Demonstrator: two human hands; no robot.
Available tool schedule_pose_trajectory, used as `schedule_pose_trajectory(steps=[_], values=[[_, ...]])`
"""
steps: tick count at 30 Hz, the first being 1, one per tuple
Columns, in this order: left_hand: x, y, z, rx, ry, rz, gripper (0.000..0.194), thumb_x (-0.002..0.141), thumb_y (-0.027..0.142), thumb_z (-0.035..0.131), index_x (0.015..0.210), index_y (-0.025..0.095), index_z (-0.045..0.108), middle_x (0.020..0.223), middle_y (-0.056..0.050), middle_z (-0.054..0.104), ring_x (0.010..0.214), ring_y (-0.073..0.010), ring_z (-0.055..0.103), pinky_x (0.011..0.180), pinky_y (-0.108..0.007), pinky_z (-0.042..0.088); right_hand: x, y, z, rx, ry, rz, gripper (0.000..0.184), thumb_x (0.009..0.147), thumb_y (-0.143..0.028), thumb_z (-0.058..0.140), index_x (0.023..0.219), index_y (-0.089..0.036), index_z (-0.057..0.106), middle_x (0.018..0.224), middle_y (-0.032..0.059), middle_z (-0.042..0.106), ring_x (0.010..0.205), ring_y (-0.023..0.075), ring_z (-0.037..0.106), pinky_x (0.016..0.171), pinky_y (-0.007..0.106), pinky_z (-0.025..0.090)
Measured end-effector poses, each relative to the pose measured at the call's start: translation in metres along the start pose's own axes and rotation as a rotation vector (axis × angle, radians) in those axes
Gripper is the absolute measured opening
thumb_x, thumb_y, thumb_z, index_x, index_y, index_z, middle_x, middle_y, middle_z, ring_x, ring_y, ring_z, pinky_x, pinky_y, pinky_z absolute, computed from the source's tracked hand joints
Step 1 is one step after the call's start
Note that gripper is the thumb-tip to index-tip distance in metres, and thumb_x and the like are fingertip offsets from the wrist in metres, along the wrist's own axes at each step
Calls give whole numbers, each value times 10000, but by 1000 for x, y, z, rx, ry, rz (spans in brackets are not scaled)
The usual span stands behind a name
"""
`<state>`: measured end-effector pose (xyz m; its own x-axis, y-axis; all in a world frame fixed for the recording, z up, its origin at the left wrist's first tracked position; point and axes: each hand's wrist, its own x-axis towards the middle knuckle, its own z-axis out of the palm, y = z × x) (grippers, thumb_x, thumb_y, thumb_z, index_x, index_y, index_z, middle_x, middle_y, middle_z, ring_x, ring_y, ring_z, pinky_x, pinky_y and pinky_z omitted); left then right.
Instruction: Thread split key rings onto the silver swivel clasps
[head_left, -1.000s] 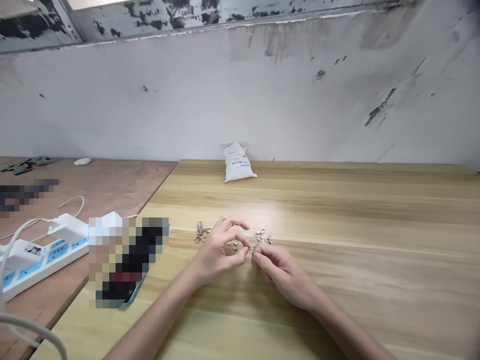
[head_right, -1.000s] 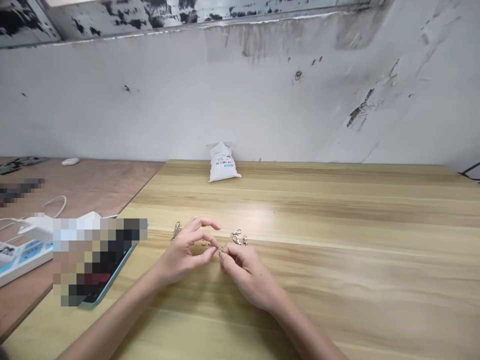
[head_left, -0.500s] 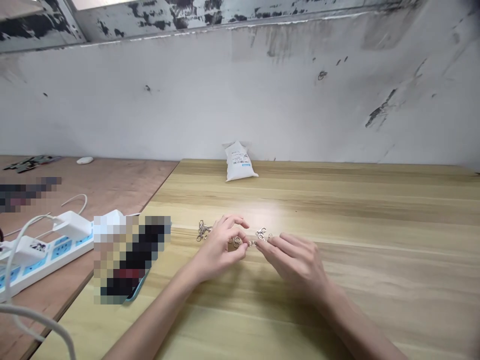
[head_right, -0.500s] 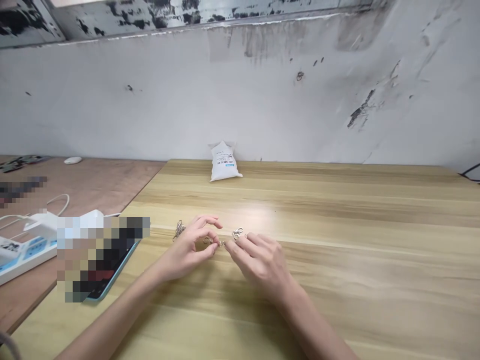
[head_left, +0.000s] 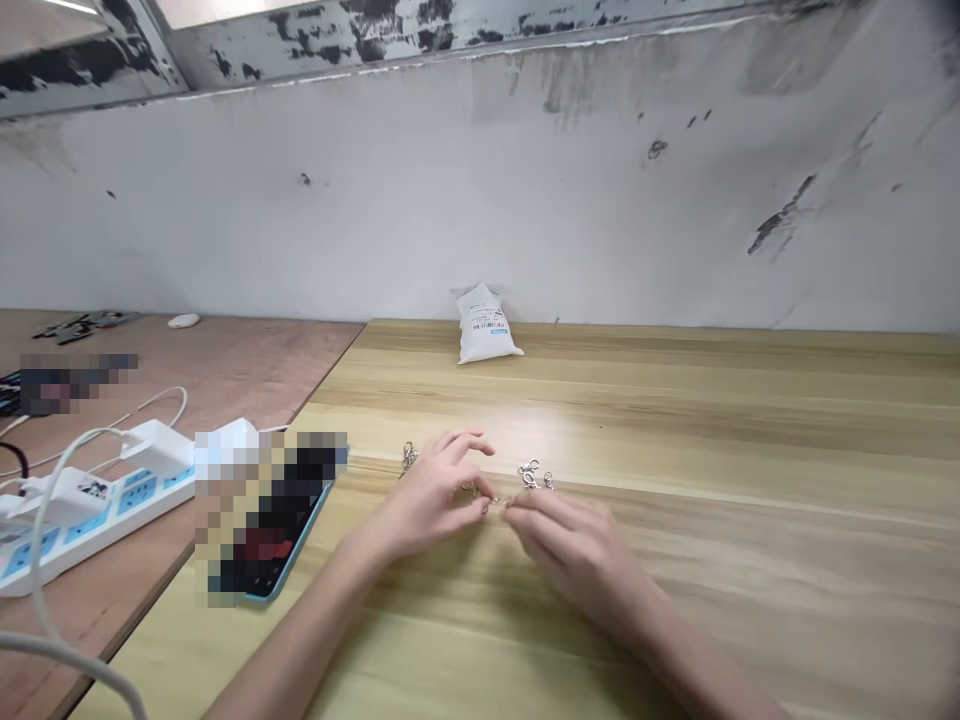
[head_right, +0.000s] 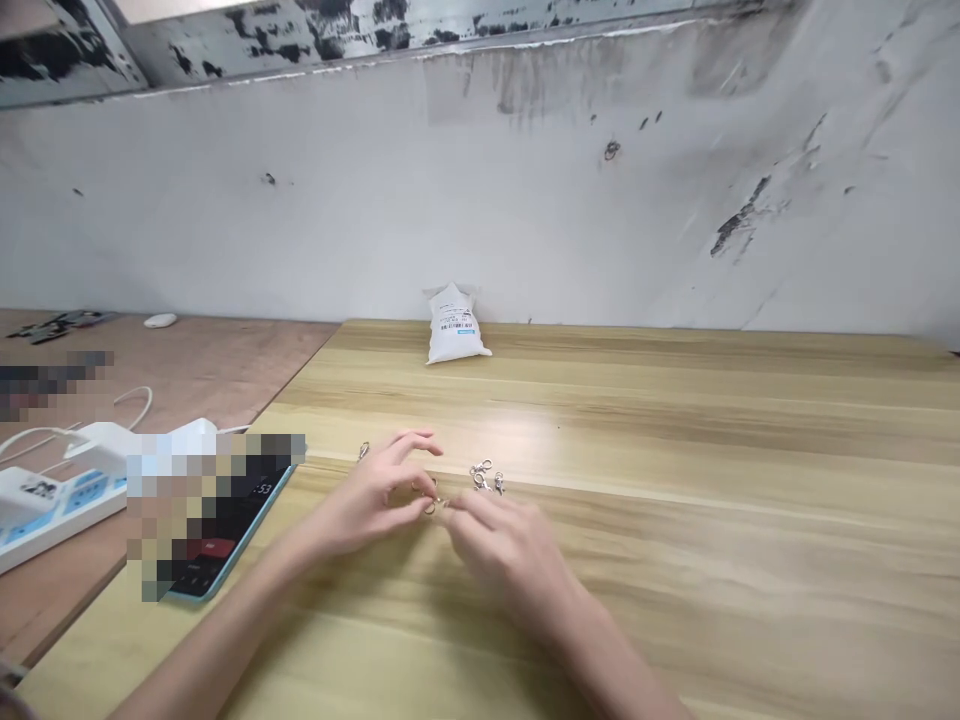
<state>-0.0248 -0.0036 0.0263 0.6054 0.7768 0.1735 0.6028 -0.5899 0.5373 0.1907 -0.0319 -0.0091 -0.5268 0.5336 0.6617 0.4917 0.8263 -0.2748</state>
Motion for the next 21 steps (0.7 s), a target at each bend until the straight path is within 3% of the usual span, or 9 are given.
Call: schedule_pose_trajectory(steps=[2, 5, 9, 14, 21], values=[[-2, -7, -12, -14, -10, -29, 109, 881, 233, 608, 855, 239, 713, 1244, -58, 575, 1305, -257, 436, 1073, -430, 382, -3, 15, -3, 25, 55, 118, 170, 950, -113, 509, 957, -191, 660, 889, 39, 708, 707, 118, 631, 600, 211, 435], [-7, -18, -32, -97, -107, -146, 146, 890, 296, 601, 927, 256, 736, 1189, -61, 609, 1132, -225, 573, 951, -365, 479, -8, 38, -11, 61, 68, 299, 128, 957, -188, 528, 958, -205, 655, 889, 28, 691, 553, 90, 537, 543, 218, 418], [-17, -33, -55, -115, 13, -294, 242, 913, 390, 543, 963, 246, 731, 1155, -64, 631, 1053, -221, 611, 836, -313, 511, -11, 50, -15, 62, 107, 422, 141, 957, -247, 526, 928, -208, 658, 862, 30, 675, 499, 92, 463, 514, 237, 407], [-29, -57, -69, 41, 85, -342, 275, 900, 438, 536, 971, 238, 711, 1121, -51, 648, 1028, -228, 617, 897, -331, 476, -11, 50, -14, 82, 92, 433, 181, 964, -280, 502, 925, -206, 663, 853, 30, 675, 503, 97, 484, 508, 238, 412], [-34, -71, -63, 99, 44, -377, 342, 866, 491, 555, 1032, 233, 707, 1097, -57, 631, 988, -230, 626, 875, -321, 481, -12, 51, -11, -32, 11, 396, 196, 969, -296, 490, 961, -217, 669, 883, 23, 707, 494, 100, 545, 506, 233, 432]])
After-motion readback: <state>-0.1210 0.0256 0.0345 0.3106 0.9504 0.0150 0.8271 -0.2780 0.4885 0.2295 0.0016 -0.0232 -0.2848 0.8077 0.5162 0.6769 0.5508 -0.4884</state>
